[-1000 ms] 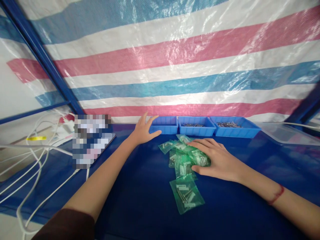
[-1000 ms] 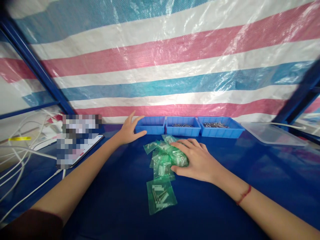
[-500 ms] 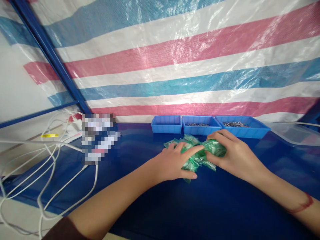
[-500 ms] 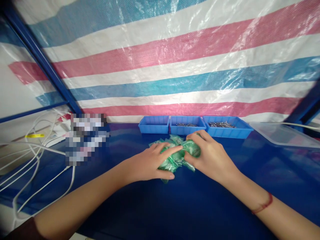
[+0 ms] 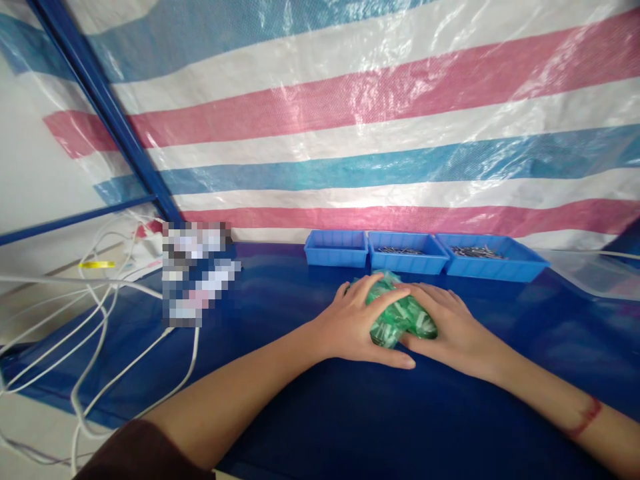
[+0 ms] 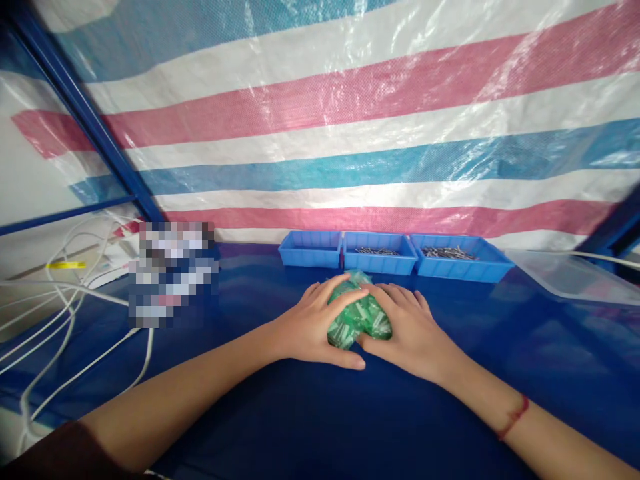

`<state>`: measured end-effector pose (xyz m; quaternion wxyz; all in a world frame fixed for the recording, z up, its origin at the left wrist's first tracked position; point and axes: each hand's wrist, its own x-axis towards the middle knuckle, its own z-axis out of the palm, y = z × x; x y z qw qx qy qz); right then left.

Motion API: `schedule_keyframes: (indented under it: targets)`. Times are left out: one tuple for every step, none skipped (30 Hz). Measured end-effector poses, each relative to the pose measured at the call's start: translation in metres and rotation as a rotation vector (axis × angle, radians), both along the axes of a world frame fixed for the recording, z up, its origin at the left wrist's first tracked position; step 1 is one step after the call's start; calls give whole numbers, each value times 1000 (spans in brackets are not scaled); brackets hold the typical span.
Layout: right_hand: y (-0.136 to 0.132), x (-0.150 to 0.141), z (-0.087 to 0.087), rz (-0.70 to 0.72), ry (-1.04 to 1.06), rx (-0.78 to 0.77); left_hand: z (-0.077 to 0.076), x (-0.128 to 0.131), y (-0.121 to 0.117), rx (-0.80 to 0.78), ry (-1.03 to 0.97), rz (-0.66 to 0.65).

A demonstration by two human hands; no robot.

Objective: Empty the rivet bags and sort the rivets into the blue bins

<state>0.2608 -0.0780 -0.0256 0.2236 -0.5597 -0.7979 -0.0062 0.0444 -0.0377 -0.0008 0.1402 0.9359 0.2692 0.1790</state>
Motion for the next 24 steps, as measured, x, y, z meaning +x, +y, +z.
schedule_keyframes:
  targets:
    - [-2, -3, 1, 25, 20, 23, 0, -1, 0, 17, -10, -16]
    - [-3, -5, 3, 46, 33, 40, 0, -1, 0, 32, -19, -20]
    - [-5, -6, 4, 59, 39, 51, 0, -2, 0, 41, -23, -17]
    - [-7, -7, 5, 68, 36, 56, 1, -2, 0, 44, -22, -11]
    - [-8, -7, 5, 72, 32, 60, 1, -2, 0, 44, -17, -6]
    - [-9, -7, 6, 76, 29, 64, 2, -3, 1, 41, -11, -4]
    - [-11, -6, 6, 82, 32, 69, 2, -3, 2, 37, -9, 0]
    - [-12, -5, 6, 92, 40, 75, 3, -2, 2, 32, -9, 6]
    - [-13, -4, 6, 102, 53, 83, 4, -2, 2, 28, -8, 14]
    - [-14, -4, 6, 108, 68, 92, 5, -2, 3, 27, -9, 25]
    - [-14, -3, 7, 109, 83, 102, 5, -2, 3, 26, -5, 34]
    - [-15, -3, 7, 103, 97, 114, 6, -2, 2, 27, 4, 40]
    - [-15, -3, 8, 84, 110, 128, 6, -1, 2, 26, 17, 46]
    - [-14, -4, 9, 54, 120, 143, 6, -1, 1, 25, 30, 51]
    - [-14, -4, 10, 14, 129, 155, 5, -1, 0, 22, 35, 62]
    - [-13, -4, 11, -32, 139, 166, 4, -1, 0, 20, 31, 79]
    - [-13, -4, 11, -69, 146, 170, 3, 0, -1, 24, 12, 98]
    - [-12, -4, 12, -97, 150, 164, 2, 0, -2, 28, -9, 110]
    - [-11, -4, 12, -126, 154, 163, 1, 0, -2, 28, -29, 118]
    - [-10, -5, 11, -148, 155, 162, -1, 0, -3, 15, -34, 118]
    - [-9, -5, 11, -156, 157, 164, -1, -1, -3, -7, -25, 113]
    - [-8, -6, 10, -152, 160, 170, -2, -1, -3, -30, -7, 105]
    - [-7, -7, 9, -136, 164, 177, -3, -1, -3, -46, 15, 96]
    - [-6, -7, 8, -112, 167, 185, -3, -1, -3, -46, 29, 90]
